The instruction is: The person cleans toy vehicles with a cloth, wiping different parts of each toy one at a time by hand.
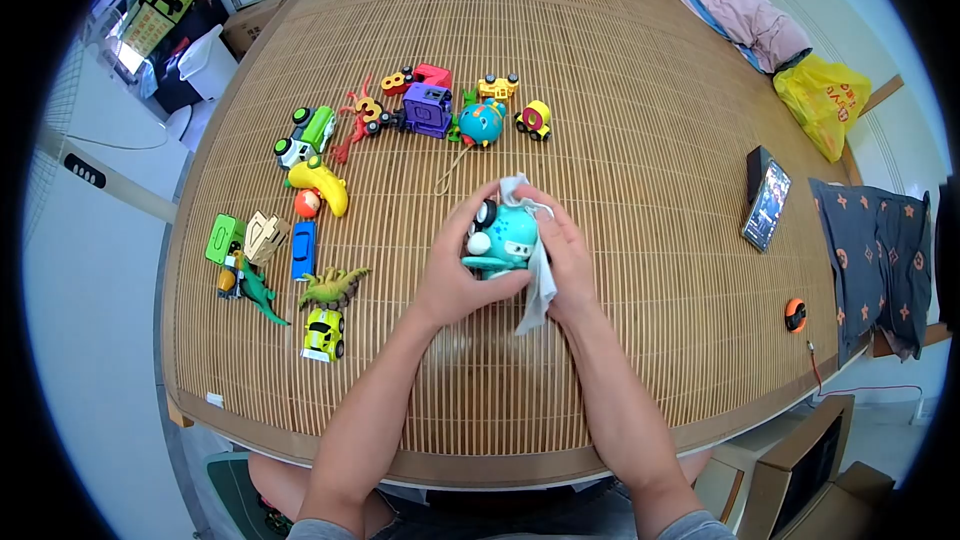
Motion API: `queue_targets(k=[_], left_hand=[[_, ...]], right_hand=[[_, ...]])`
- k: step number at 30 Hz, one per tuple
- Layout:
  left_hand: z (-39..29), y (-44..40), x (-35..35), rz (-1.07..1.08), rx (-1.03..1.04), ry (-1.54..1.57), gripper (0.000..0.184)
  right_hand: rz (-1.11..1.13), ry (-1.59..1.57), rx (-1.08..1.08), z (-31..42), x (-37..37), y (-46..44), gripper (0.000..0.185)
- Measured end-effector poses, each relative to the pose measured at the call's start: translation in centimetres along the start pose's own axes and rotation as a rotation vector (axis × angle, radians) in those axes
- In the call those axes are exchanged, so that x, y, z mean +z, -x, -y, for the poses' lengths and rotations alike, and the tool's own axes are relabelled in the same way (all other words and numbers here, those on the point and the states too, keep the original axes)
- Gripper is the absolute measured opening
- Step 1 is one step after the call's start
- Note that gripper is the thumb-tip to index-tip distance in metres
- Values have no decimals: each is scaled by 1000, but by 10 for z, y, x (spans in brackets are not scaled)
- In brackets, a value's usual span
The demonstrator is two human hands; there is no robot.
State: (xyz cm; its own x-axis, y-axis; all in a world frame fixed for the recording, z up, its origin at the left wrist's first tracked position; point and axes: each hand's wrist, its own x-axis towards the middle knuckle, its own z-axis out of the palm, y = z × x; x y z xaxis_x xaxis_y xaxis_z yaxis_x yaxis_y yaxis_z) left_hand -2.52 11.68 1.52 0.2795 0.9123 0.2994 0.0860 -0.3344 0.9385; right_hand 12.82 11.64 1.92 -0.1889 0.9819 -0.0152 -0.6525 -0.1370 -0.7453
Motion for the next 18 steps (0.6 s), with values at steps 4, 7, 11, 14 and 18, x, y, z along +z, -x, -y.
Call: queue_targets(k=[4,7,11,14,18], left_hand=[[5,1,-2,-50,-74,146,96],[7,0,-3,-73,-59,121,94],[6,1,-1,-69,-74,69,95],[2,1,0,-47,-100,47,95],[-1,2,3,-58,-142,174,91]], right_hand=[[107,190,-74,-1,4,1,42],[97,265,-70,-5,-6,0,42],[9,267,-89,-4,-6,-1,37],[-51,176,-43,-4,-7,-2,33],[-146,103,-61,-8,-7,-4,30]])
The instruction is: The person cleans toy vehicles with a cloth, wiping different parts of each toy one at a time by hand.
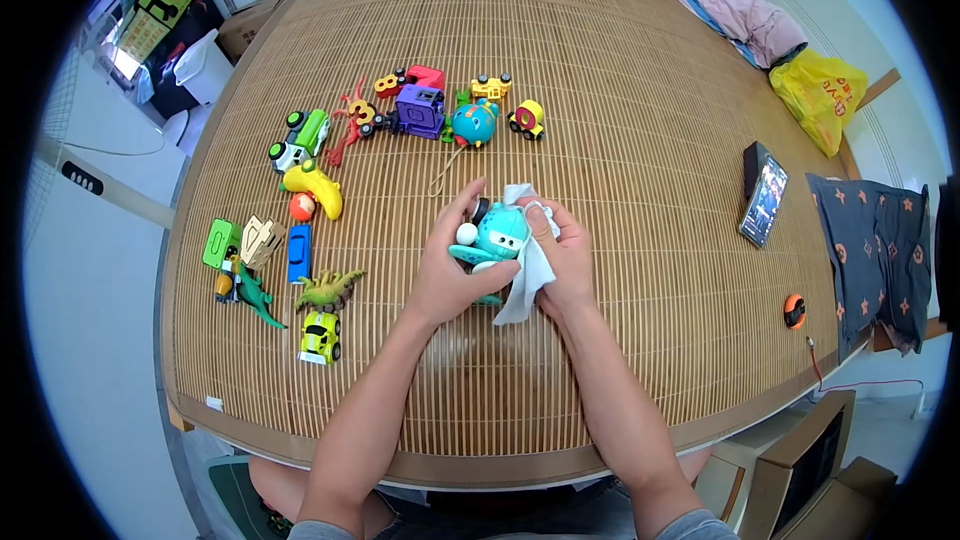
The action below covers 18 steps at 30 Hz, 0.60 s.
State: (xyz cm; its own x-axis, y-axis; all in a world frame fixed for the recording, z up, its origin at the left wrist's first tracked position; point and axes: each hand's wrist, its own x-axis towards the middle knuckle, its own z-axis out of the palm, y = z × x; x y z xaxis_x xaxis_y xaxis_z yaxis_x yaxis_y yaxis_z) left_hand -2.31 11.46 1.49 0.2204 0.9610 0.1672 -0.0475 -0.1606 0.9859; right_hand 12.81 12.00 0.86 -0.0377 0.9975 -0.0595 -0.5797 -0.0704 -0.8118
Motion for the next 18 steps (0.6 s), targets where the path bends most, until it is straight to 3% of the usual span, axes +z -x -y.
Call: queue_targets(k=[4,9,18], left_hand=[[1,1,11,-93,16,230,79],[-3,1,9,-145,-54,243,68],[-1,-1,0,-159,-36,182,60]], right_hand=[[-94,17,-57,-6,-6,-4,29],[-112,35,-93,-3,1,-3,32],[90,99,-25,4,4,1,46]])
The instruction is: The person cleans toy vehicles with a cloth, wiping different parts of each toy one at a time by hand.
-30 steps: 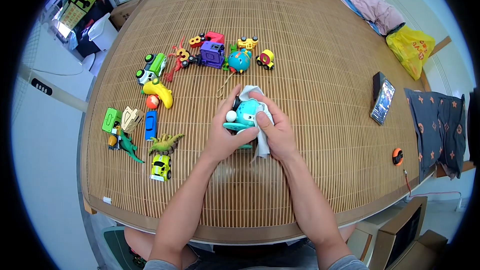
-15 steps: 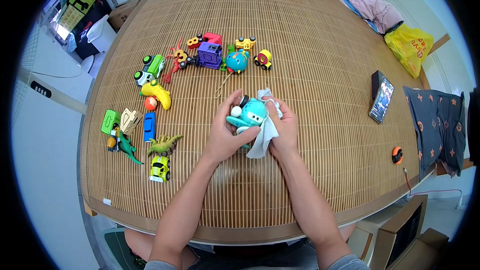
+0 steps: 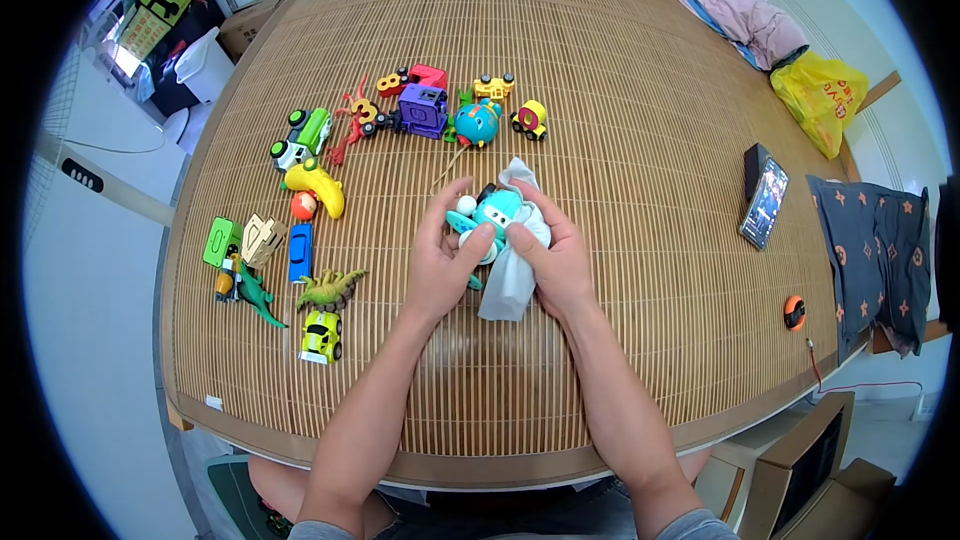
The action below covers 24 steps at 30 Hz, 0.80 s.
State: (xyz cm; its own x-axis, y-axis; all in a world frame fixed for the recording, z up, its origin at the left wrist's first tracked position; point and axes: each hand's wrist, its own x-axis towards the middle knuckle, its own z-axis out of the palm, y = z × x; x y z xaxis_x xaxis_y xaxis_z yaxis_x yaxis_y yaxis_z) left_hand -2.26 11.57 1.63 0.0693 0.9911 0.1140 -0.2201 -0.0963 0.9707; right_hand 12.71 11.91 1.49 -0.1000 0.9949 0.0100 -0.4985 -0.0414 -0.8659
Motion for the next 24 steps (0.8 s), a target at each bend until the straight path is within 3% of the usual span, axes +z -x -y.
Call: queue_targets(k=[2,5,10,16,19,21,24], left_hand=[[0,-1,-1,28,14,-20,60],[-9,1,1,75,-68,-20,64],[-11,2,0,178,-68,-152,84],[-10,1,3,141,-96,-90,78],[-7,0,2,109,-94,-34,75],[-3,-1,1,88,-69,-2,73],[0,-2,-2,81,-50,12,71]], right_hand=[[51,177,-79,-1,1,0,51],[4,137,-76,-5,3,0,54],[-29,164,-63,-4,1,0,52],[-19,248,-112,-6,2,0,53],[14,57,-104,-5,4,0,56],[78,260,-175,-3,2,1,59],[98,297,-164,-4,0,0,58]])
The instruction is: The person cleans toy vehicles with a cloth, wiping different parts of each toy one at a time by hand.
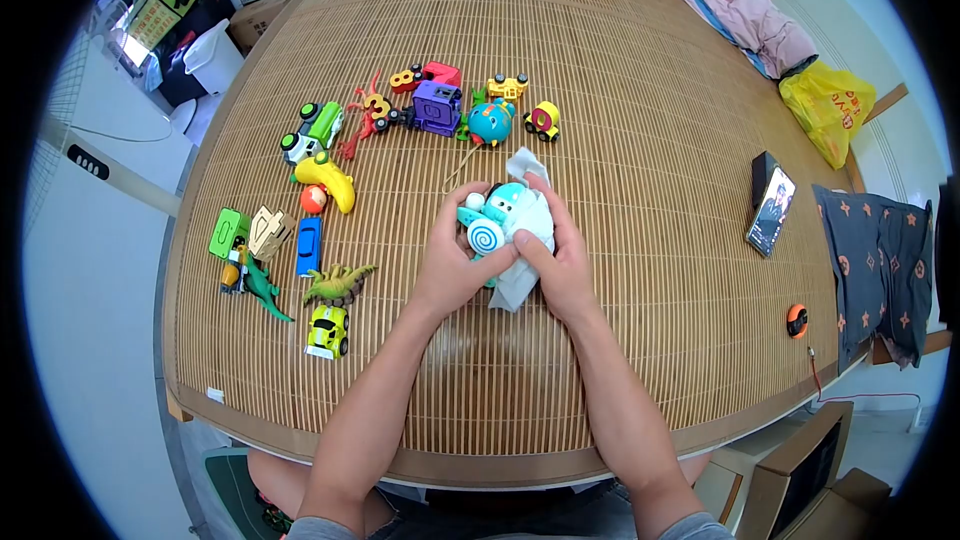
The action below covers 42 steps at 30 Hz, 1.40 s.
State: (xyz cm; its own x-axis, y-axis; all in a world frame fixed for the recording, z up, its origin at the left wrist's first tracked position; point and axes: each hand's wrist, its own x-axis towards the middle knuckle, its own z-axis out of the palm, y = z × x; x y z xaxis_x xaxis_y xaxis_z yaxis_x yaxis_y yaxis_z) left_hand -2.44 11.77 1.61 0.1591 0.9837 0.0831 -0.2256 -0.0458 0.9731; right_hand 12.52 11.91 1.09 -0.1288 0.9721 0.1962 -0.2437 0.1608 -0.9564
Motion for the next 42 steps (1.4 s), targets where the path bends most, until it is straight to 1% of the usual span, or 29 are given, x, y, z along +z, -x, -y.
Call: queue_targets(k=[1,3,6,9,12,20,23,27,30,32,34,37,39,42], left_hand=[[1,0,0,-14,11,-17,71],[-1,1,1,-28,21,-34,71],[-7,2,3,12,-22,-56,71],[-8,1,2,27,-49,-59,72],[-8,1,0,52,-29,-81,71],[-19,1,-1,132,-84,-201,72],[-16,2,-1,133,-46,-229,72],[-13,2,-1,134,-30,-201,71],[-13,2,1,138,-63,-140,70],[-12,2,3,92,-90,-51,70],[-8,2,0,86,-84,-31,71],[-9,2,1,74,-78,-16,73],[-9,2,1,70,-79,-22,74],[-8,2,0,78,-72,-19,75]], right_hand=[[0,0,0,1,0,0,58],[-6,-61,73,4,1,-1,54],[-50,-59,91,2,0,-1,51],[-98,-85,75,4,3,0,50],[-106,-79,57,5,1,1,52],[-127,-19,55,9,4,2,53],[-143,25,43,6,3,3,53],[-149,82,21,7,3,3,53],[-132,99,12,5,1,2,53],[-123,97,18,7,1,2,53],[-115,94,26,7,1,2,53],[-127,59,42,3,-3,1,48],[-178,-154,129,-1,-6,-1,44],[-185,-171,161,3,-6,-1,42]])
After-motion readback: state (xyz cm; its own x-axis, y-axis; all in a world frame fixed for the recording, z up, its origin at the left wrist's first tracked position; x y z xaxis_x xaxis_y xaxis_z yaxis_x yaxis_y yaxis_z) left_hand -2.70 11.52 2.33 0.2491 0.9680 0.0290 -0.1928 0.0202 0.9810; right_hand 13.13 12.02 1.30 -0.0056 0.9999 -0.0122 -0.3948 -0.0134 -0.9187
